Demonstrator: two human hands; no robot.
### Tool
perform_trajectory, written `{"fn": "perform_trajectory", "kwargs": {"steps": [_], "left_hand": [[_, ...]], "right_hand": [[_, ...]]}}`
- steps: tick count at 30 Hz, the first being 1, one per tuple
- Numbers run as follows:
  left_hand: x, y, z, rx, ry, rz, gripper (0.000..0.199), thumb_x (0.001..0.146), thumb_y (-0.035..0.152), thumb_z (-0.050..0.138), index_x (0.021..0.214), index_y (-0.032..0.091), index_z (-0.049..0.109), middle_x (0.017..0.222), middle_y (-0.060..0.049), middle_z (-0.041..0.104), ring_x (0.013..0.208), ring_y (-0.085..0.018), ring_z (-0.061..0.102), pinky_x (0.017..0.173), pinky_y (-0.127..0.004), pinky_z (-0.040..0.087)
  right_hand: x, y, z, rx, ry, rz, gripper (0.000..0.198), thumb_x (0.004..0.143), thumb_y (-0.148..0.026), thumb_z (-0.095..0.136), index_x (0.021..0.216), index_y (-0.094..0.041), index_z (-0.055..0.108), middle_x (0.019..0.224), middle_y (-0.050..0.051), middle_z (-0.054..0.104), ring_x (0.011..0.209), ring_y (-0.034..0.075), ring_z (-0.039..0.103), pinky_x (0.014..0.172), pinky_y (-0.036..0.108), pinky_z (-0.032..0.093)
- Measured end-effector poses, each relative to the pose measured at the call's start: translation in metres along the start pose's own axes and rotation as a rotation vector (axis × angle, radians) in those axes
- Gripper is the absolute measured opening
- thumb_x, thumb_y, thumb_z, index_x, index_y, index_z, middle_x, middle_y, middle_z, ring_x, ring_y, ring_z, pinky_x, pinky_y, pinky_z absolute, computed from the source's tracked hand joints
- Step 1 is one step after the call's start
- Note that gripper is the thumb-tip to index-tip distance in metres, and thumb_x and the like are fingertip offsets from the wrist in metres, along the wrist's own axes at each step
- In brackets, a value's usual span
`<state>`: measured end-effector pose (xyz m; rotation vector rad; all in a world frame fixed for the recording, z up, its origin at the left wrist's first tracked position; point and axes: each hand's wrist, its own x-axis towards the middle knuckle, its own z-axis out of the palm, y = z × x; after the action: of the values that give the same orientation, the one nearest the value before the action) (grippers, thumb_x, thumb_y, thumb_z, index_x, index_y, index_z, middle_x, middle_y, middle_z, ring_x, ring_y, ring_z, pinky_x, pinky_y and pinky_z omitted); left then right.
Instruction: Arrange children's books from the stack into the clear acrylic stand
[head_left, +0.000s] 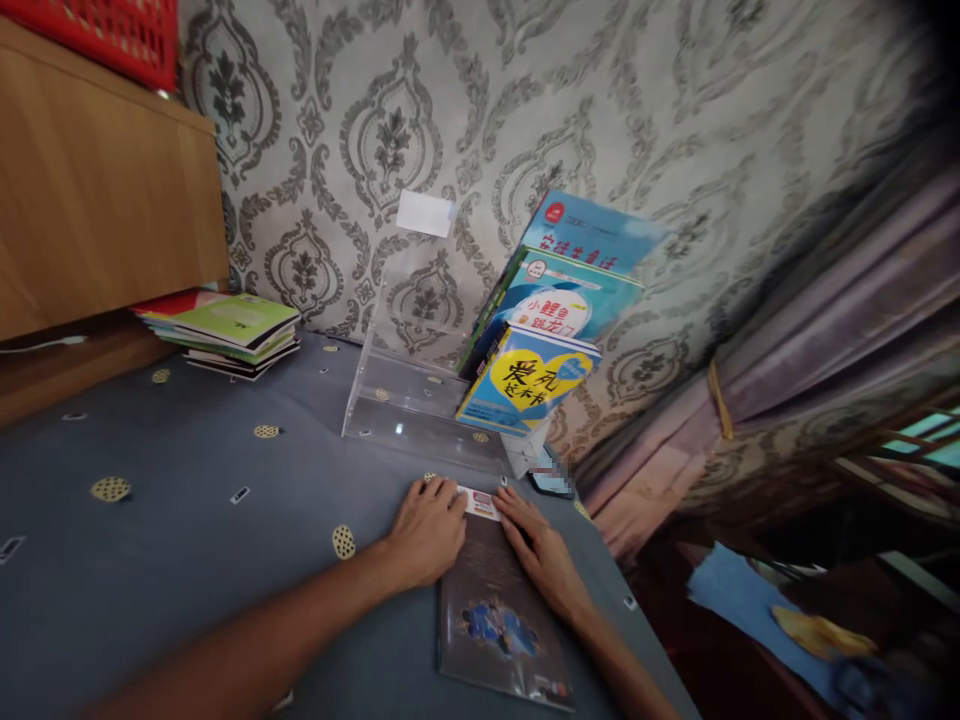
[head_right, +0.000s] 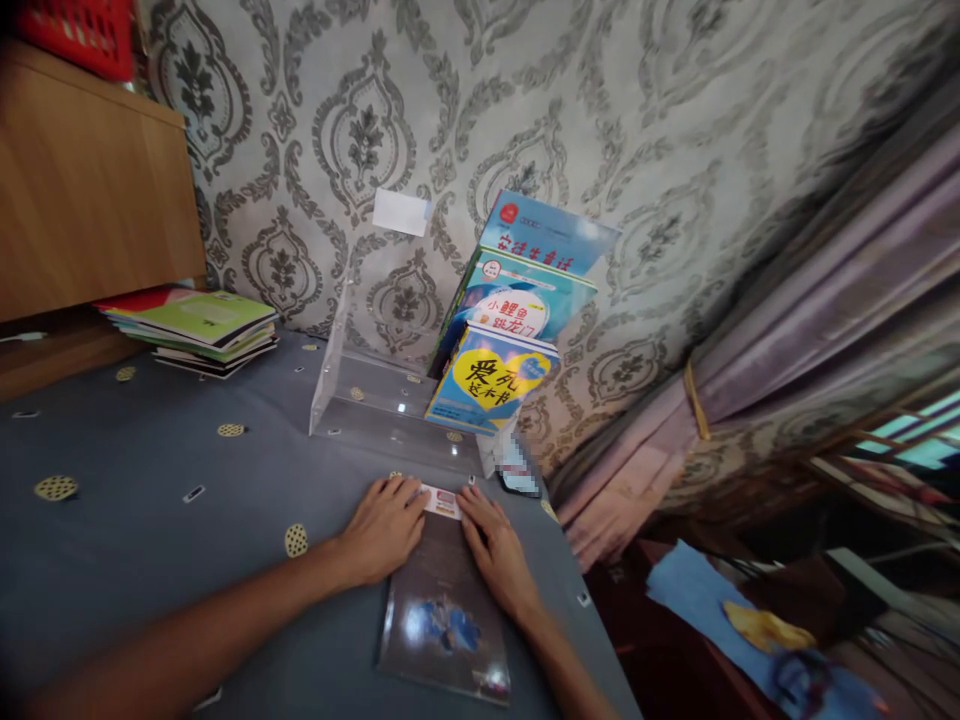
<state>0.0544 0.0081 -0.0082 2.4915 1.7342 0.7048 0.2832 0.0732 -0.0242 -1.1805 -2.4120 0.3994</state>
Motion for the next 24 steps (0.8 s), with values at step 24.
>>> {"fn": "perform_trajectory", "kwargs": {"steps": [24], "left_hand": [[-0.004,-0.006,0.011,0.074,0.035,0.019,0.037,0.099,0.022,0.042,0.134,0.023,0.056,0.139,-0.011,0.059,0.128,-0.027,0.052,0.107,-0.049,0.042]], "right_hand": [[-0.040,-0.023,-0.002,-0.106,-0.018,-0.073,0.053,0.100,-0.035,0.046,0.152,-0.022,0.045,0.157,0.011,0.044,0.148,0.027,0.037,0.119,0.053,0.035]]}}
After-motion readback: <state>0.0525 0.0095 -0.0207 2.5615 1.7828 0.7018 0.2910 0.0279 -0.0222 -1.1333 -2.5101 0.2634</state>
